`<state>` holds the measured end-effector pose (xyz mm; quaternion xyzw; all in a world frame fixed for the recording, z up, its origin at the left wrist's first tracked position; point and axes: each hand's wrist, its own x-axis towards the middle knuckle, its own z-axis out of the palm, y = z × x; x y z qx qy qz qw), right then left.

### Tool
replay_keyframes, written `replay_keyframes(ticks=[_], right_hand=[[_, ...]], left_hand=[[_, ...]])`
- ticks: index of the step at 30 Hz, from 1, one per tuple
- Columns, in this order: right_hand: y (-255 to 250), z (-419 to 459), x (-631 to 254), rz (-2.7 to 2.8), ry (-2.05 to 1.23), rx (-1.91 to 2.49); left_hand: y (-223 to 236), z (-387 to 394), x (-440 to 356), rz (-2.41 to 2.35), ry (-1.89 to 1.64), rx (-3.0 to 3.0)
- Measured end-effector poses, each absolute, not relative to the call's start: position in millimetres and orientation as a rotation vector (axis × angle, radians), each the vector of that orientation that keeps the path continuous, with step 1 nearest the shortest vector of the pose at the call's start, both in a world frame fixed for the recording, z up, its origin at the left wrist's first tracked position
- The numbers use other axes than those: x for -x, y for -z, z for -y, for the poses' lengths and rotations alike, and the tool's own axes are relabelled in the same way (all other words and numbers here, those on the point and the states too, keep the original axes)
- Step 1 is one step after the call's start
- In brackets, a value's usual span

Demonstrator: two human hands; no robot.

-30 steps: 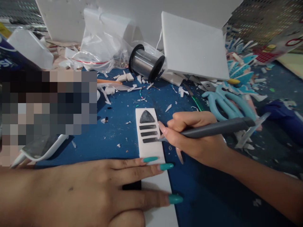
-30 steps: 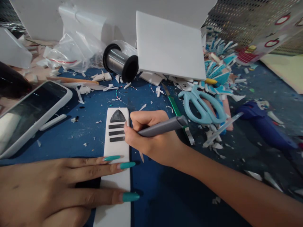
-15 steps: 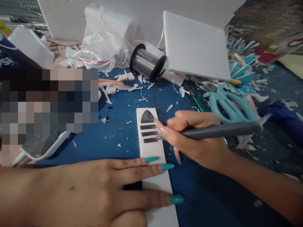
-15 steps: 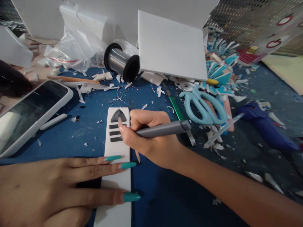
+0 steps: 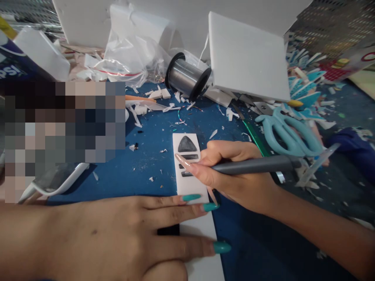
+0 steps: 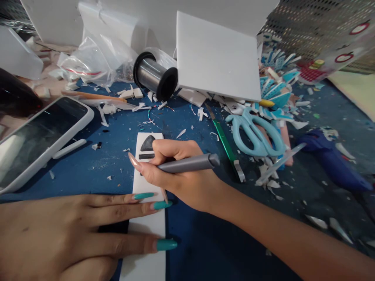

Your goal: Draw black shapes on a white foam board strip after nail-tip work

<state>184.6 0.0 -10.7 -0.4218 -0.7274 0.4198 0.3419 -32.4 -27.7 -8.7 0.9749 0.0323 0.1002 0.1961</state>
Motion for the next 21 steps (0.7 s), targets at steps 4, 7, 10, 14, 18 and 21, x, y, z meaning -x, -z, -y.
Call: replay_keyframes(ticks=[4,7,10,14,18,21], right_hand=[[10.3,-0.8,-184.7,1.923,-1.094,1.083],[10.3,-0.3,-185.0,1.944,-1.064,1.091],[10.0,0.4,-184.9,1.934,-1.083,1.115],[8.8,0.6,-184.7,1.910,-1.155,1.089],[7.1,-0.3,-184.4,1.898,-1.212,1.083],[6.7,-1.0,-184.4,1.910,-1.204,1.097]], left_hand=[[9.7,27.2,31.6,-0.082,-0.271,-2.736],[9.4,26.9,31.6,-0.084,-0.273,-2.739],[9.1,27.6,32.2,-0.068,-0.280,-2.735],[9.5,28.6,32.4,-0.094,-0.305,-2.724],[9.8,28.3,32.4,-0.103,-0.292,-2.700],[10.1,28.1,32.7,-0.102,-0.301,-2.681]])
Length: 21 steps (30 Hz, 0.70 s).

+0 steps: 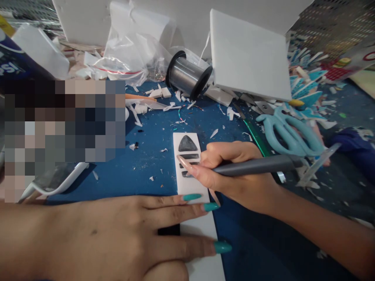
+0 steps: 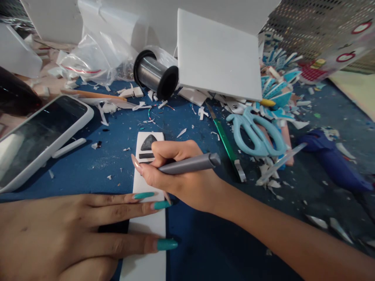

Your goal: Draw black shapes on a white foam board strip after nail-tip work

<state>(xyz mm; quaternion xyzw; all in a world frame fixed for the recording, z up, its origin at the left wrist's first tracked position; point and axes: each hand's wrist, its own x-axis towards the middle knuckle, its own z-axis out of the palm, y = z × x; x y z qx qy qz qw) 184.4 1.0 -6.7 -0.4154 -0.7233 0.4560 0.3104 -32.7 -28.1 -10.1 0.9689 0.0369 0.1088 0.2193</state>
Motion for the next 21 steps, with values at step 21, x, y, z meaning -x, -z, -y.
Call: replay_keyframes(ticks=[21], right_hand=[[5.6,1.1,-191.9,1.914,-1.016,1.128]], left_hand=[[8.6,24.4,30.2,-0.041,-0.275,-2.712]])
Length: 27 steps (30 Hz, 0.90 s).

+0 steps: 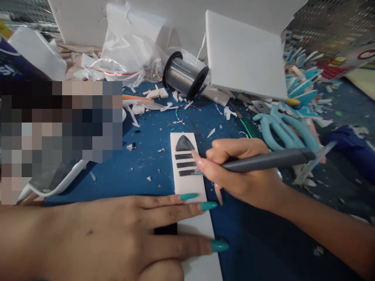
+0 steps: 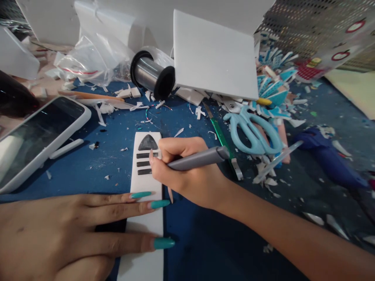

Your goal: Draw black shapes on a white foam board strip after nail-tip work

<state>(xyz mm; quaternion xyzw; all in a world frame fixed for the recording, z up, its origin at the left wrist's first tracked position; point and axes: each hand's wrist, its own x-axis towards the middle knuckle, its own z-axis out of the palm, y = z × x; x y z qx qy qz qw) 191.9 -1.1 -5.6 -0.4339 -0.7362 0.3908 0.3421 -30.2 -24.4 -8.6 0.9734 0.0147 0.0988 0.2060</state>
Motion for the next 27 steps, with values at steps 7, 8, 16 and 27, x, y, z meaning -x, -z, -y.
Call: replay_keyframes(ticks=[7,8,16,27], right_hand=[[5.9,0.6,-195.5,1.829,-1.014,1.150],[6.0,0.0,-195.2,1.839,-1.015,1.134],[4.4,-0.6,-193.9,1.899,-0.955,1.113],[6.9,-0.8,-193.9,1.863,-0.997,1.061]], left_hand=[[10.4,29.1,32.1,-0.073,-0.250,-2.696],[10.4,29.3,32.1,-0.081,-0.250,-2.697],[11.9,26.9,31.1,-0.052,-0.225,-2.701],[11.1,27.2,33.7,-0.066,-0.179,-2.708]])
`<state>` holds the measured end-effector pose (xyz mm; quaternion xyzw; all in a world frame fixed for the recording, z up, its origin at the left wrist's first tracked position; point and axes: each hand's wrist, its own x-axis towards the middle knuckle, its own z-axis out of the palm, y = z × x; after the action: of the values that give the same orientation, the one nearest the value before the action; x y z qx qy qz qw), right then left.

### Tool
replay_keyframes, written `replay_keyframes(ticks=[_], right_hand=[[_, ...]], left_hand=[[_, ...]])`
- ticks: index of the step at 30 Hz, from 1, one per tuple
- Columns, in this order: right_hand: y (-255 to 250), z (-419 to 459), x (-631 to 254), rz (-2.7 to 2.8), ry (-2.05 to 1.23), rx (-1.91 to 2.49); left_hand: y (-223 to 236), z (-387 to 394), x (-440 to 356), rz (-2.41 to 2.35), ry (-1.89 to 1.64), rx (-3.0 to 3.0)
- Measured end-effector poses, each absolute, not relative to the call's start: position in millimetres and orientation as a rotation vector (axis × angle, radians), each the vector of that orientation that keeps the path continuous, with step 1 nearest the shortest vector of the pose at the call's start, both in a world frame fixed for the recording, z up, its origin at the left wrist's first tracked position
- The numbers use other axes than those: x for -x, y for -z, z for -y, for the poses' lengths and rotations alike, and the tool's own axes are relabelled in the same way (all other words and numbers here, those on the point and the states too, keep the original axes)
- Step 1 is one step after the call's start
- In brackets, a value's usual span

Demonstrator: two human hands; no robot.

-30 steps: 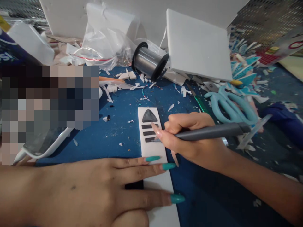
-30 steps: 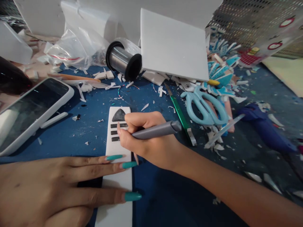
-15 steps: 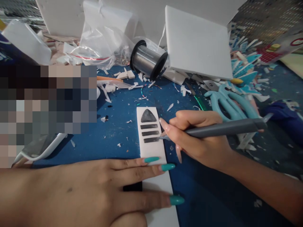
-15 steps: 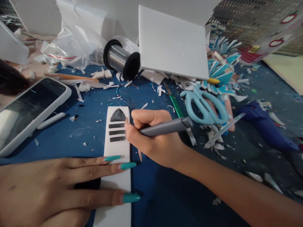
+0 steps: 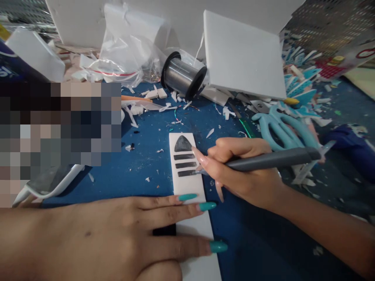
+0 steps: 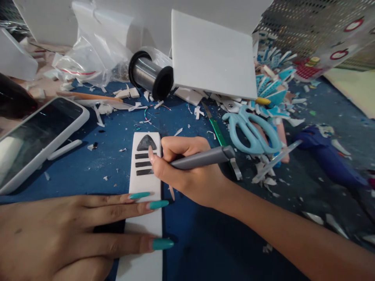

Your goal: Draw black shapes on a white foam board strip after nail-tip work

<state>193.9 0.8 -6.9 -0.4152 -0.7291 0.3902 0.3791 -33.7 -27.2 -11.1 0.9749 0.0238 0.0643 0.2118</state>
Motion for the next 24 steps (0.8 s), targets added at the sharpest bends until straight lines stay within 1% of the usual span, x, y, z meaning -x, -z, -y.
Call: replay_keyframes(ticks=[4,6,15,20,24], right_hand=[[7.5,-1.2,-194.1,1.809,-0.853,1.190],[8.4,-2.3,-194.5,1.814,-0.839,1.224],[9.5,-4.9,-196.0,1.841,-0.862,1.199],[9.7,-4.9,-194.1,1.806,-0.993,1.133],[9.0,-4.0,-192.4,1.779,-1.038,1.151]], left_hand=[[12.0,25.6,32.1,-0.058,-0.238,-2.727],[13.1,26.5,31.7,-0.054,-0.255,-2.725],[16.0,29.6,31.8,-0.088,-0.250,-2.715],[14.0,30.9,32.3,-0.132,-0.222,-2.737],[12.3,31.3,33.4,-0.132,-0.206,-2.758]])
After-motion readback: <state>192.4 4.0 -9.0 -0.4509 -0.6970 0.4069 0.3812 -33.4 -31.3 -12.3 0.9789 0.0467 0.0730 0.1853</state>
